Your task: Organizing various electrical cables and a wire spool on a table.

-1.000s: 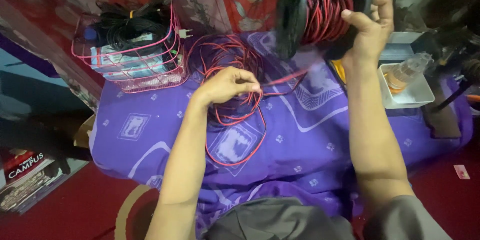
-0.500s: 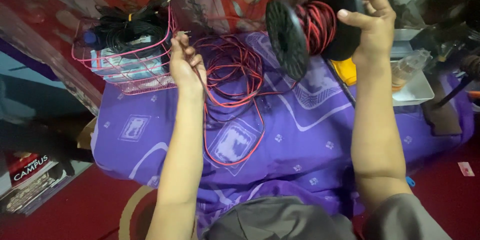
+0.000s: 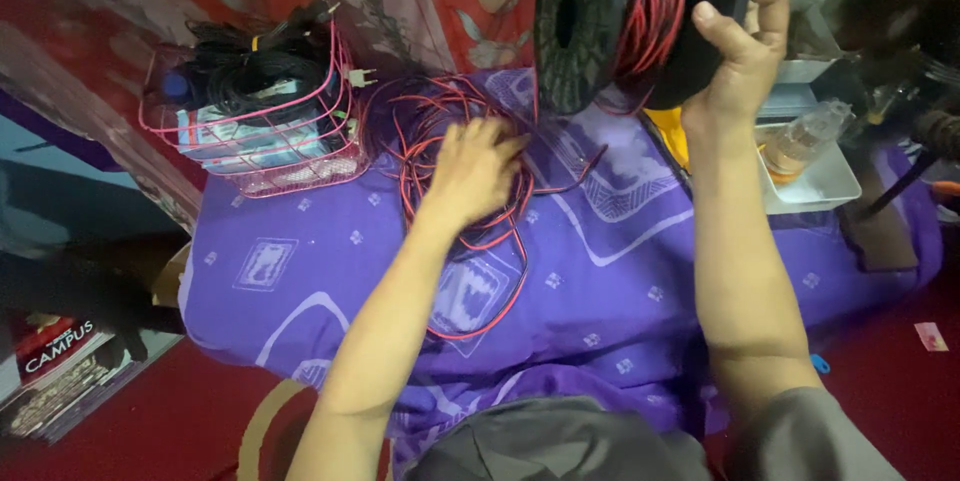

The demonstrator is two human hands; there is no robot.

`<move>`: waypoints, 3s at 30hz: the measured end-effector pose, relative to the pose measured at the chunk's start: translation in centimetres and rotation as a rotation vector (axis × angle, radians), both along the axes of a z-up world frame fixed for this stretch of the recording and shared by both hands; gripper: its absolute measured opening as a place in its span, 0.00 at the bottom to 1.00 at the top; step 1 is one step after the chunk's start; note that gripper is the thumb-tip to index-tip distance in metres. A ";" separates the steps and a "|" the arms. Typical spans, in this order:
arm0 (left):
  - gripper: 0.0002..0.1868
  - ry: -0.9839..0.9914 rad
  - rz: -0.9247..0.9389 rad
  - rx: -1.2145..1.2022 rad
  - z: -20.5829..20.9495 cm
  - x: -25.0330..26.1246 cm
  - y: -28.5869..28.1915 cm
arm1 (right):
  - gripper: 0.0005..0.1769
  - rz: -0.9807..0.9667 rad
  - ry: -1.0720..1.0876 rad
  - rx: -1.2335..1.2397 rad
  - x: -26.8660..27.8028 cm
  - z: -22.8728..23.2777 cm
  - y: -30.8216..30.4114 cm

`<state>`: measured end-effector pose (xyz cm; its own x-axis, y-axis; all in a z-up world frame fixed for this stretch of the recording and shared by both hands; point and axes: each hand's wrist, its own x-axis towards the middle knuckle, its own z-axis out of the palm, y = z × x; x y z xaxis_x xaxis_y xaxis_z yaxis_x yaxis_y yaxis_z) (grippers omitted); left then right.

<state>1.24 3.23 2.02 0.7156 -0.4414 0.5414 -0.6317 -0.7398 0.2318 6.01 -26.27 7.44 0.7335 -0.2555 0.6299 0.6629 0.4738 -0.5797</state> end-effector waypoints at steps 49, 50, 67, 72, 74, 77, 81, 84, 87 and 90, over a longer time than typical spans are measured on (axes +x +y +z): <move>0.12 0.985 -0.778 -1.319 1.5 0.2 7.8 | 0.21 -0.344 0.087 -0.384 -0.4 -0.1 2.8; 0.12 0.927 -0.898 -1.682 1.2 0.4 8.5 | 0.20 -0.305 0.058 -0.388 -0.4 -0.1 3.0; 0.19 0.030 0.160 -0.583 0.5 1.4 1.5 | 0.24 -0.503 0.150 -0.709 -3.3 -0.8 1.5; 0.19 -0.131 0.082 -0.484 6.5 -3.9 -5.4 | 0.26 -0.625 0.181 -0.712 -4.4 -4.3 -0.7; 0.20 -0.142 -0.009 -0.283 7.7 -4.6 -7.9 | 0.29 -0.678 0.137 -0.794 -5.8 -4.1 -0.7; 0.22 -0.221 -0.147 -0.064 7.7 -4.2 -11.6 | 0.26 -0.592 0.185 -0.774 -8.6 -3.2 -0.7; 0.24 -0.197 -0.267 0.007 6.7 -3.5 -16.2 | 0.28 -0.697 0.153 -0.853 -12.0 -2.9 -2.4; 0.25 -0.105 -0.248 -0.016 5.7 -3.1 -18.3 | 0.28 -0.663 0.144 -0.896 -13.8 -2.4 -3.6; 0.23 -0.116 -0.254 -0.061 4.6 -2.5 -19.7 | 0.26 -0.620 0.186 -0.891 -14.3 -2.6 -4.8; 0.20 -0.153 -0.243 -0.128 3.6 -2.4 -19.9 | 0.28 -0.527 0.310 -0.847 -14.2 -3.4 -5.2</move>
